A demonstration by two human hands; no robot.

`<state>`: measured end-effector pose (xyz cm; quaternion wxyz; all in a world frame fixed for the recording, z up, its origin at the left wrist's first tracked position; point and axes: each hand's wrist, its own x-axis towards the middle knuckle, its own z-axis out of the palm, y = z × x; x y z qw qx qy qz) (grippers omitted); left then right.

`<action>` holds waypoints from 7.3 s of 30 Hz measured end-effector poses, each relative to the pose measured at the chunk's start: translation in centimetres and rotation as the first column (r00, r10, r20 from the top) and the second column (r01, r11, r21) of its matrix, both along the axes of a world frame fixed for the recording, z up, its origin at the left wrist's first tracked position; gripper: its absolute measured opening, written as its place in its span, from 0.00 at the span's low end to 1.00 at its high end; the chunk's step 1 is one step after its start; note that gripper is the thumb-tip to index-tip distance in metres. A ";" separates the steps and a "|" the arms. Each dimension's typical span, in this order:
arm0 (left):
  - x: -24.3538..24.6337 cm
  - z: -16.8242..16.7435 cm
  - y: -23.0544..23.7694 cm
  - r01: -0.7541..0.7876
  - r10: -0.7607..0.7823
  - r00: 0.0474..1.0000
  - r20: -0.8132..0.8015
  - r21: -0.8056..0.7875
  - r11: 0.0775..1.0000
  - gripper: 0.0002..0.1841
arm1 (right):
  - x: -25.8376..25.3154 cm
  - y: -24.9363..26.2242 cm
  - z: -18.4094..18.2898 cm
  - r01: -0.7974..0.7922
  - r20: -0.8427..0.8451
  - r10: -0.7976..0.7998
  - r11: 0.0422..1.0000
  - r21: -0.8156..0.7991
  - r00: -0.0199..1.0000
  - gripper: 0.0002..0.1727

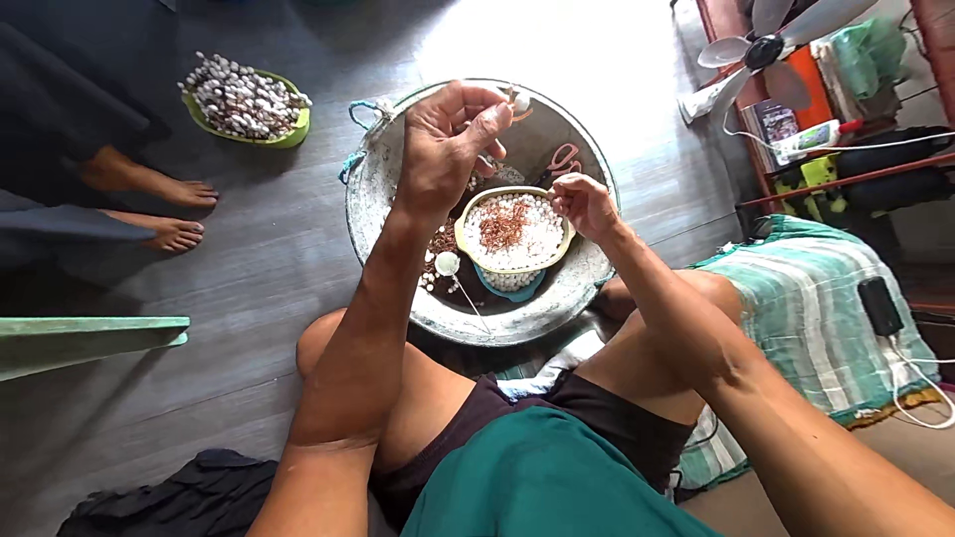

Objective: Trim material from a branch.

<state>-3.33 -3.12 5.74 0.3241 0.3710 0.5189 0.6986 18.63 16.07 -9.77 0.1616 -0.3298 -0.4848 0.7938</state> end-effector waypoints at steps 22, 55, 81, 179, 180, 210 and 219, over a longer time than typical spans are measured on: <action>1.5 -3.6 2.6 0.015 -0.054 0.975 -0.216 -0.182 0.983 0.06 | -3.2 0.1 11.3 0.074 -0.326 -0.121 0.985 -0.154 0.938 0.15; 2.3 -3.0 2.0 -0.071 -0.050 0.878 -0.475 -0.232 0.970 0.04 | -2.4 -1.3 10.8 -0.071 -0.404 -0.067 0.946 -0.316 0.912 0.14; 2.4 -3.2 1.9 -0.169 -0.085 0.753 -0.653 -0.316 0.934 0.06 | -3.3 -2.7 10.0 0.047 -0.304 0.112 0.880 0.473 0.946 0.10; 2.9 -4.0 1.9 -0.194 -0.175 0.660 -0.730 -0.392 0.899 0.08 | -3.5 -2.8 10.0 0.028 -0.139 0.159 0.556 0.830 0.977 0.07; 2.6 -4.1 2.0 -0.129 -0.144 0.755 -0.640 -0.361 0.924 0.07 | -3.4 -2.6 10.4 0.055 -0.171 0.142 0.594 0.803 0.975 0.09; -0.9 2.2 -3.7 -0.082 -0.100 0.750 0.654 0.242 0.967 0.12 | -14.1 -17.4 19.0 0.198 -0.388 -0.039 0.903 0.380 0.921 0.09; -1.3 1.3 -2.5 -0.335 0.139 0.765 0.629 0.204 0.920 0.09 | -15.1 -15.4 19.2 0.360 -0.489 -0.148 0.855 0.374 0.859 0.08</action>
